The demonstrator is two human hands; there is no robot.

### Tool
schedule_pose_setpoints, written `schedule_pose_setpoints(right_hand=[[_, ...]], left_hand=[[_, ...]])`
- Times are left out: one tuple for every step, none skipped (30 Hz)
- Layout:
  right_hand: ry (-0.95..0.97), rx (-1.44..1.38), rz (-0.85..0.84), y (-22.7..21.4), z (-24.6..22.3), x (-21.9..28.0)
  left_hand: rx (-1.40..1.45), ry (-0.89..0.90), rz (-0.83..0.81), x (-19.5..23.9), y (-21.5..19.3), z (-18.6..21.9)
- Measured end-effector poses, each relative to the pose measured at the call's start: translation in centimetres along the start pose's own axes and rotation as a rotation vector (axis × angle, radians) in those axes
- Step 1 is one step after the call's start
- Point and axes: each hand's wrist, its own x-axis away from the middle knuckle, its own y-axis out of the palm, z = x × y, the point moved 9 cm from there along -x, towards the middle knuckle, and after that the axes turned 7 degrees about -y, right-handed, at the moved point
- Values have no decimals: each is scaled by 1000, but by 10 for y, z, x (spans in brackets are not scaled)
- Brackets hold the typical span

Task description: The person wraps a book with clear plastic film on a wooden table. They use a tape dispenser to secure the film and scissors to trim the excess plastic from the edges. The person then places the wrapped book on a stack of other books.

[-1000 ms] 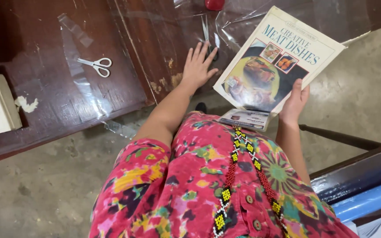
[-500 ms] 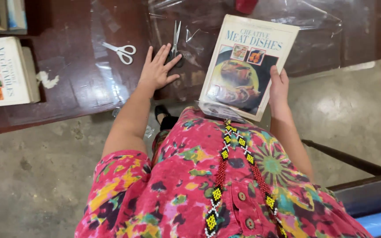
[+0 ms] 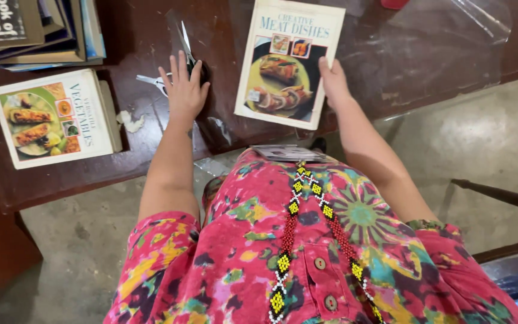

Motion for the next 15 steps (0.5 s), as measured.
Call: schedule_pose_setpoints(right_hand=[[9,61,-5,17,5,2],[19,122,-10,34,10,4],[21,124,-8,53,13,5],[10,64,-50,75,15,6],[-3,4,-89,96,15,6],[-3,7,-85,100,8,5],[-33,-27,-100,107,-2,2],[-64,-61,-115,112,-12,-1],[-62,-60,-112,106,-28,-2],[-72,32,-97,97,-44,-3],[-79,127,-90,90,-59,-2],[-74,130,-95,64,-63,-2],[-97,198,-67,34,-71,-7],[-121,267,-38,5,-80,-11],[-119,272,-52,-10,-91,-4]], left_hand=[[11,-31,41,2,-4,-1],[21,-61,83,3,-7,-1],[23,-61,80,6,3,-1],[112,-47,127,10,9,0],[202,-31,174,11,14,2],[206,-28,172,17,23,4],[360,-120,203,21,29,-3],[515,-212,231,25,36,-11],[516,-211,228,28,43,-10],[597,-234,292,33,46,-12],[677,-265,357,43,49,-16],[678,-274,356,46,49,-12],[663,-293,332,45,51,-6],[648,-313,308,44,53,0],[649,-327,313,46,37,11]])
